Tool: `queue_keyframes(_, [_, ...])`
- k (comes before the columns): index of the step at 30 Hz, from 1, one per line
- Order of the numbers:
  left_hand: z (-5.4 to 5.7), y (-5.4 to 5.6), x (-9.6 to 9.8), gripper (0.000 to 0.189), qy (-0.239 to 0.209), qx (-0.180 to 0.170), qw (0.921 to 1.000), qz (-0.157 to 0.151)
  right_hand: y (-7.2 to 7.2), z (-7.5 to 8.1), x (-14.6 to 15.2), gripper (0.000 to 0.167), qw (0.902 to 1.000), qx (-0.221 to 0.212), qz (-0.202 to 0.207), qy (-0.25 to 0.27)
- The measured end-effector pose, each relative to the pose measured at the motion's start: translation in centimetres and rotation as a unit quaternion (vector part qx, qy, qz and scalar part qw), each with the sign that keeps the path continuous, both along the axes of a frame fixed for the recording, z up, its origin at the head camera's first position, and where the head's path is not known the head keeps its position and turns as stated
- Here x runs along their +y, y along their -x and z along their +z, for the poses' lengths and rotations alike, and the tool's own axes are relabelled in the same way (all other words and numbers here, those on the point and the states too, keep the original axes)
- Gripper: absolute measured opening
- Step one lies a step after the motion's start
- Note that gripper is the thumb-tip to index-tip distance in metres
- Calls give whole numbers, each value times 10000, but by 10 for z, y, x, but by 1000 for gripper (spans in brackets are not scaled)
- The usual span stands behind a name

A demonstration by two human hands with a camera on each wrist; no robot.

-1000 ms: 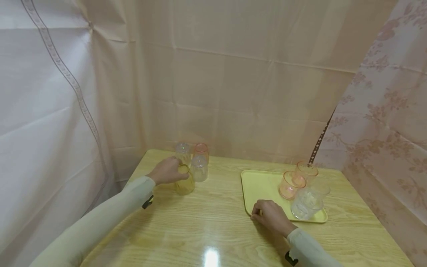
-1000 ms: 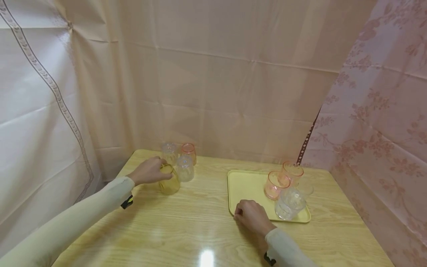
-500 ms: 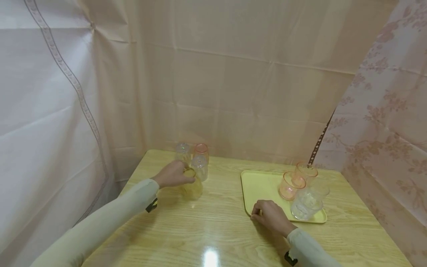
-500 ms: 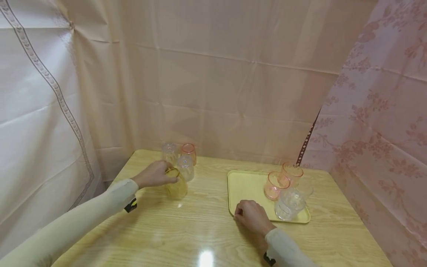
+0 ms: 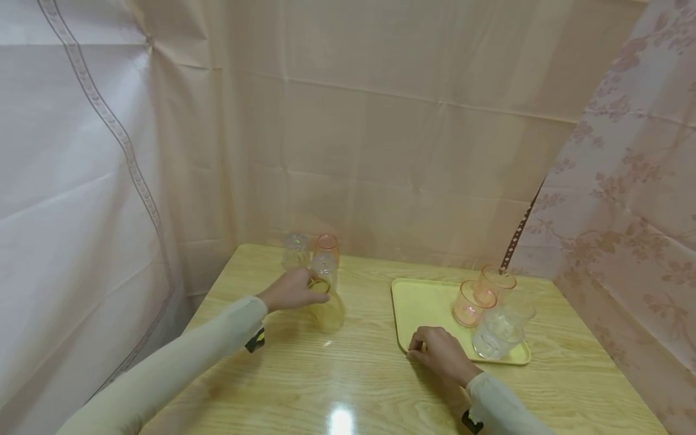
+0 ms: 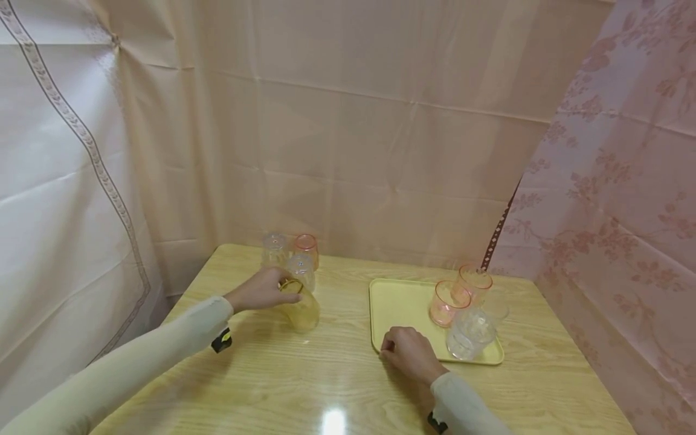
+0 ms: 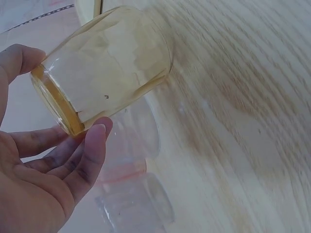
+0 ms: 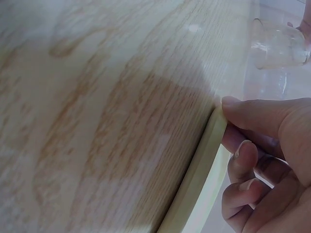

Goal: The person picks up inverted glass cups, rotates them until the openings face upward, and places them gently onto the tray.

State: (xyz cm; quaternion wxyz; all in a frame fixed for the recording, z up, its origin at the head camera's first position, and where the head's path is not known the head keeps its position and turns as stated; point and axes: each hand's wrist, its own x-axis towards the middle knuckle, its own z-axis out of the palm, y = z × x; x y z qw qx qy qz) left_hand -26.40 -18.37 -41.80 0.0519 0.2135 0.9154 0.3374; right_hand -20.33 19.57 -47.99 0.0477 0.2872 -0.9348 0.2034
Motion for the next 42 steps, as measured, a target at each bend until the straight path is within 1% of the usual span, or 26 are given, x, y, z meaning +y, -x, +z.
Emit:
queue_keyframes(5, [-5,1,5,34,-111,-141,9998,22,0,0,-1,18,10000,-66,-33,-24])
queue_keyframes(7, [-4,1,7,34,-165,-216,9996,34,1,0,-1,18,10000,-62,-20,-19])
queue_keyframes(12, [-3,-2,13,42,-396,-315,9987,50,1,1,-2,17,10000,-64,-21,-39])
queue_keyframes(14, [-4,-2,15,49,-456,-292,9985,95,1,0,-2,17,9999,-80,-31,-53])
queue_keyframes(17, [-6,-3,18,57,-472,-249,9984,193,1,0,-2,17,9999,-133,-50,-55])
queue_keyframes(19, [-6,-5,21,57,-454,-220,9984,255,1,0,-2,17,9998,-186,-71,-36])
queue_keyframes(23, [-6,-8,26,54,-445,-297,9981,316,0,-1,-1,17,9996,-262,-122,-4])
queue_keyframes(27, [-8,-6,30,58,-406,-353,9980,342,1,-1,-1,16,9996,-262,-101,-15])
queue_keyframes(31, [-7,-5,34,62,-504,-428,9973,329,2,0,0,15,9996,-288,-27,8])
queue_keyframes(38, [-8,-6,41,68,-742,-649,9946,314,5,2,0,8,9987,-444,81,244])
queue_keyframes(42, [-10,-6,46,69,-849,-797,9928,288,7,3,-3,4,9960,-739,106,498])
